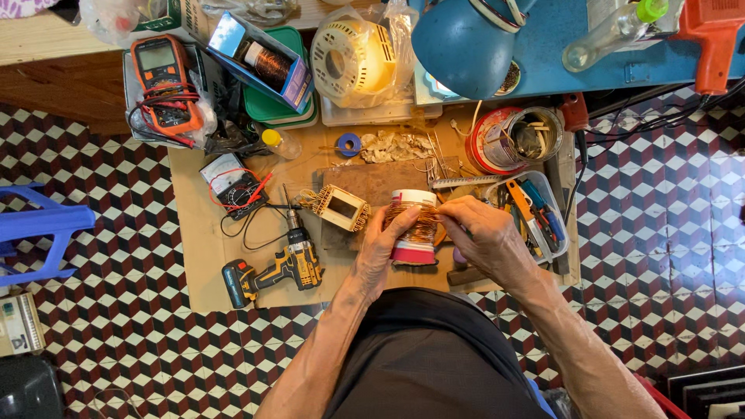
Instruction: The person winds copper wire from a spool onto a rectangular wooden frame, then transfers the wound coil to a larger wooden core. The person uses both hands to guide and align the wire, occasionally adjusting the coil on the core.
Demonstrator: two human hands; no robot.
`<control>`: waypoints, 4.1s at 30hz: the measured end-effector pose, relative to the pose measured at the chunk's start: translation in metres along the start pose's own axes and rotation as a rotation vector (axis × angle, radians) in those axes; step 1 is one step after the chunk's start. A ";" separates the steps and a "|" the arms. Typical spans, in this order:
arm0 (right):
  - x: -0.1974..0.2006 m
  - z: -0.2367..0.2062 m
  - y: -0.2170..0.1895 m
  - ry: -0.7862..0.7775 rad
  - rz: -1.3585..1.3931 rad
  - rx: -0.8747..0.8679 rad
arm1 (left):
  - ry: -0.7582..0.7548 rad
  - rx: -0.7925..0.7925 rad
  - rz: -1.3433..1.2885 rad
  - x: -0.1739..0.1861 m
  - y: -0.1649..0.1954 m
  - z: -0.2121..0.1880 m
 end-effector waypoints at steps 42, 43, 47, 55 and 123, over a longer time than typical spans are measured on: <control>-0.003 -0.024 0.016 0.091 0.109 -0.166 | -0.029 0.143 -0.113 -0.010 -0.017 0.009; -0.003 -0.026 0.014 0.097 0.078 -0.162 | -0.026 0.139 -0.104 -0.011 -0.017 0.010; 0.002 -0.032 0.003 0.197 0.034 -0.059 | -0.011 0.123 -0.052 -0.011 -0.020 0.011; 0.004 -0.041 -0.006 0.272 -0.046 -0.004 | 0.015 0.098 -0.037 -0.012 -0.023 0.012; -0.048 -0.043 0.064 0.304 0.858 -0.864 | -0.009 -0.113 0.081 -0.007 -0.022 0.007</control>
Point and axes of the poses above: each hand's wrist, its own z-axis towards the middle knuckle, its own x-axis out of the back of the hand, y = z × x, the point moved 5 cm from there along z, towards the middle knuckle, and after that the axes turned 2 degrees about -z, right-handed, at the moved point
